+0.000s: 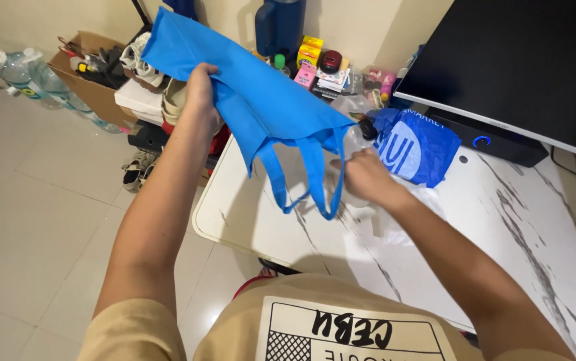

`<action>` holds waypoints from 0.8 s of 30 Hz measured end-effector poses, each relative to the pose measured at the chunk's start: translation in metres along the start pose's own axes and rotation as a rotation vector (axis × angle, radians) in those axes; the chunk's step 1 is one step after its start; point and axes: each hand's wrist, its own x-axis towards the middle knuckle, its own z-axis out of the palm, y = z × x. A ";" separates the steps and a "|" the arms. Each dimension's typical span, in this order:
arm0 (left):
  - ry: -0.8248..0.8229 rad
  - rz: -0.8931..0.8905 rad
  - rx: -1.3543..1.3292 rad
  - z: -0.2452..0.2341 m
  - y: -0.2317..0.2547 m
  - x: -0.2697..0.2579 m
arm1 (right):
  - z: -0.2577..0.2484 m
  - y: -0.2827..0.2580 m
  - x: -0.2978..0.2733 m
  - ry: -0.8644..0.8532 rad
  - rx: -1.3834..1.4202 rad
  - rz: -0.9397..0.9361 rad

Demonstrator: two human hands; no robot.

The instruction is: Packing several items, including a keyboard and clothing, into a reusable bag.

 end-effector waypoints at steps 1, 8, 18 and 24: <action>0.000 -0.002 0.001 0.007 0.001 -0.007 | -0.004 -0.008 -0.001 0.000 0.001 0.002; -0.022 -0.080 -0.030 0.012 -0.016 0.009 | 0.009 -0.023 -0.011 0.057 -0.016 -0.068; 0.082 -0.014 0.147 0.008 -0.068 0.027 | 0.001 -0.043 -0.026 -0.109 0.082 0.007; 0.167 0.002 0.187 -0.021 -0.086 0.031 | 0.001 -0.028 -0.043 0.144 0.379 0.421</action>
